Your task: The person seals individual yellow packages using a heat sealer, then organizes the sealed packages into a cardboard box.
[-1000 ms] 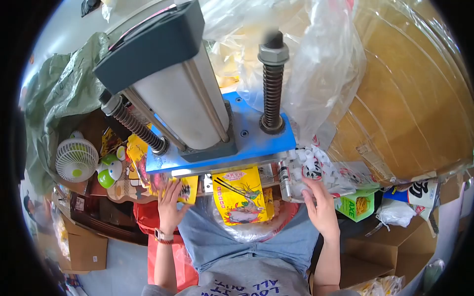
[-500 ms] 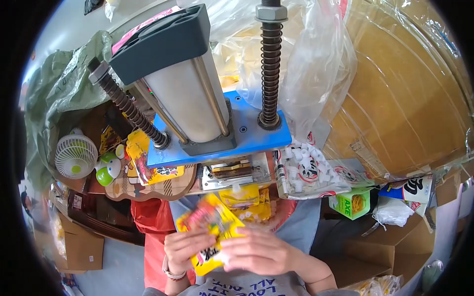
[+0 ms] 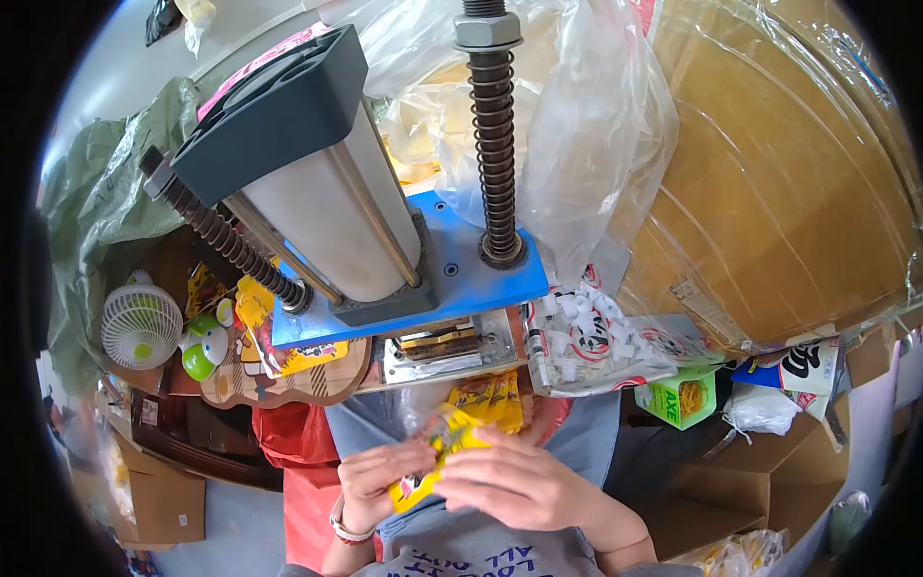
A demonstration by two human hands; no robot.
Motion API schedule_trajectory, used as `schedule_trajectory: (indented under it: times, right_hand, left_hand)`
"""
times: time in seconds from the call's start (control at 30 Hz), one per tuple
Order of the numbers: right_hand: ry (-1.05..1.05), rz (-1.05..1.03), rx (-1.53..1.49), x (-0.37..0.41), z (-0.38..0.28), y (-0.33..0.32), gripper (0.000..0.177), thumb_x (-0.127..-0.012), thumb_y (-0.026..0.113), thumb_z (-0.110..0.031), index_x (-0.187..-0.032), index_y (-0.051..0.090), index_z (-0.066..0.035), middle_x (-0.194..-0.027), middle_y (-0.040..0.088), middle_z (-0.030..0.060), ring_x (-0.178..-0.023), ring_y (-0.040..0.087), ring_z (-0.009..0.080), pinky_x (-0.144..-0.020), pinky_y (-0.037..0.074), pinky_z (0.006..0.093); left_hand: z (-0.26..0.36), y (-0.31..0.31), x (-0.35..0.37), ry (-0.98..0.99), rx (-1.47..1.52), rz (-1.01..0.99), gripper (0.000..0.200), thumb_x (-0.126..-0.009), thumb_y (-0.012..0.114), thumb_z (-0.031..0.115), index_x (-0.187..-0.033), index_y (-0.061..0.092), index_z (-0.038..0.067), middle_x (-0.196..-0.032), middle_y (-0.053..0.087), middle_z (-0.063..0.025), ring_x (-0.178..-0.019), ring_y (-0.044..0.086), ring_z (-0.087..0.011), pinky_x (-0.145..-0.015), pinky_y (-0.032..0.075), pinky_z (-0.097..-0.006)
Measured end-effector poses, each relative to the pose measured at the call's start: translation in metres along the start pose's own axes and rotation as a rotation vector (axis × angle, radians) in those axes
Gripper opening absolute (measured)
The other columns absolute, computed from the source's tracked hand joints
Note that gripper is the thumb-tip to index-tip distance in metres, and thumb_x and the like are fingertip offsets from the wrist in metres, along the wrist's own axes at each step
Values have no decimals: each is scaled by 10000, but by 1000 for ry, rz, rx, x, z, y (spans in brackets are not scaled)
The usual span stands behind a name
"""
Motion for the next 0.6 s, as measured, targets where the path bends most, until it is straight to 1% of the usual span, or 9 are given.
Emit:
schedule_trajectory:
  times: [0.07,0.1,0.17,0.2,0.27,0.4,0.43,0.53,0.6]
  right_hand:
    - [58,28,-108,-5,5,0,331,-735,849,-164,-1026,710,-90,-1008,716,54,-988,691,208,-1092,397,437]
    - [123,28,-130,-7,13,2,332,-737,848,-170,-1023,704,-82,-1000,717,57,-992,691,217,-1093,395,448]
    - [222,64,21,-5,46,13,486,-738,839,-186,-1156,642,-35,-1123,675,119,-1111,625,302,-1091,385,475]
    - [308,103,81,-1,64,16,544,-738,835,-190,-1207,616,-21,-1175,653,142,-1156,594,333,-1089,382,485]
    - [366,199,117,8,75,-5,560,-758,810,-137,-1251,581,-2,-1232,617,164,-1201,557,345,-1076,390,451]
    - [554,409,280,31,82,-50,330,-880,657,-46,-1198,596,16,-1165,628,161,-1111,587,306,-997,420,388]
    - [563,363,480,31,92,-50,308,-908,653,-113,-1184,595,11,-1104,625,192,-1003,596,361,-885,477,416]
    - [703,69,687,70,148,-12,287,-953,593,-148,-1196,580,4,-1104,624,196,-1006,596,385,-870,473,418]
    - [739,71,550,80,144,-10,277,-959,574,-145,-1197,575,-3,-1012,603,205,-917,579,419,-825,467,459]
  left_hand:
    - [-3,5,4,-52,254,-103,215,-790,694,39,-998,746,37,-1002,745,-93,-910,731,-269,-792,590,-321]
    - [-9,10,5,-58,212,-75,178,-865,696,116,-1012,744,26,-935,747,-101,-775,734,-235,-692,583,-291]
    - [-54,40,19,-447,281,-191,192,-902,704,154,-1014,736,1,-863,747,-70,-694,695,-136,-625,543,-263]
    - [-72,56,21,-506,496,-51,203,-920,709,175,-994,732,-13,-836,741,-32,-670,628,-50,-582,493,-232]
    - [-100,77,28,-846,810,104,188,-936,695,168,-962,732,-14,-844,733,-16,-684,614,-35,-586,488,-217]
    - [-113,69,-5,-969,1016,188,192,-919,706,158,-958,715,-30,-838,728,-46,-702,665,-77,-603,504,-210]
    - [-129,73,-7,-960,1012,194,188,-918,704,150,-968,711,-31,-856,731,-55,-716,677,-92,-619,516,-216]
    - [-135,78,-15,-942,1115,191,201,-920,693,131,-1023,687,-41,-944,732,-87,-785,698,-134,-682,542,-244]
    - [-133,79,-17,-901,1209,244,216,-923,686,121,-1059,668,-45,-998,724,-102,-848,697,-146,-720,546,-259]
Point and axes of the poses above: each hand's wrist, its own x-axis away from the middle knuckle, its own y-axis out of the palm, z = x × y, the point moved 7 cm from there along -x, towards the middle knuckle
